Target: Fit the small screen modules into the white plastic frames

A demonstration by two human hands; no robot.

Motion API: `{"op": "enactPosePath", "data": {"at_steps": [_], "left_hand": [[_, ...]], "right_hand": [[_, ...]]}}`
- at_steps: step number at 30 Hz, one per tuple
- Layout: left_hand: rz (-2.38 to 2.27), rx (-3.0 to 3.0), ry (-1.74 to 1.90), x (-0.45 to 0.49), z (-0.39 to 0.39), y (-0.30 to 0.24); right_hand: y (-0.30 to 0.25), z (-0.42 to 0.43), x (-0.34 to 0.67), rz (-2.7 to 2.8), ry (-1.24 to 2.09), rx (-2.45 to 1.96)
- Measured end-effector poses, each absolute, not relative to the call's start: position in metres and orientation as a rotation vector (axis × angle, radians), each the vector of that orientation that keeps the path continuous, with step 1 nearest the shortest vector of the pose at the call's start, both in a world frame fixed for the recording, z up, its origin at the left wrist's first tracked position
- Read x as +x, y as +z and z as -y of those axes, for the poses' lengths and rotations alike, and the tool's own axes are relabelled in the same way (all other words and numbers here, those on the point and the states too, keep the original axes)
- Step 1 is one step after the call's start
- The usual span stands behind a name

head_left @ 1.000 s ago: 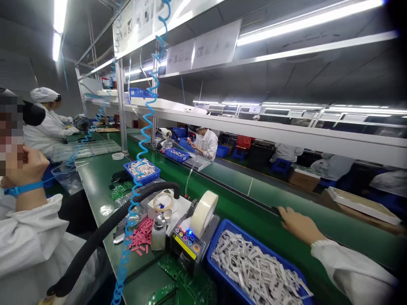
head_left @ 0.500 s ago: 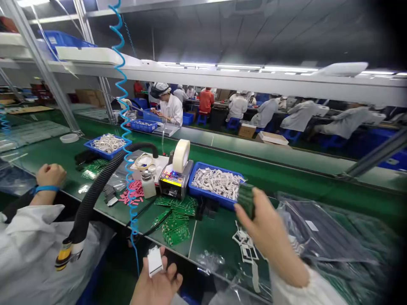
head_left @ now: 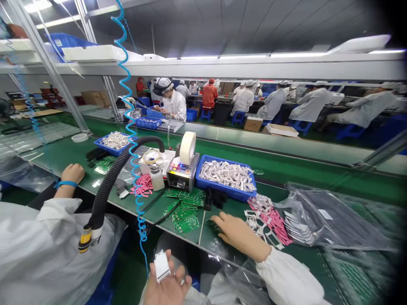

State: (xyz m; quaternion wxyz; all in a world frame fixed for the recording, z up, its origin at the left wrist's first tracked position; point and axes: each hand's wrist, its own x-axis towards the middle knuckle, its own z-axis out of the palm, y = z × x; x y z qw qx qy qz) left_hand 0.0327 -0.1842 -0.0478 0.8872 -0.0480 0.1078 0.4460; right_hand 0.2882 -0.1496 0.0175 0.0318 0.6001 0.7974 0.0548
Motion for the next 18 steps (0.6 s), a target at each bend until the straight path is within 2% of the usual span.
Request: {"op": "enactPosePath", "data": {"at_steps": [9,18], "left_hand": [[-0.32,-0.043,0.946,0.028,0.182,-0.068],[-0.336,-0.046,1.081,0.024,0.184,-0.052]], "right_hand": [[-0.019,0.148,0.28,-2.504,0.143,1.991],[-0.039,0.146,0.29,-2.465,0.215,2.158]]}}
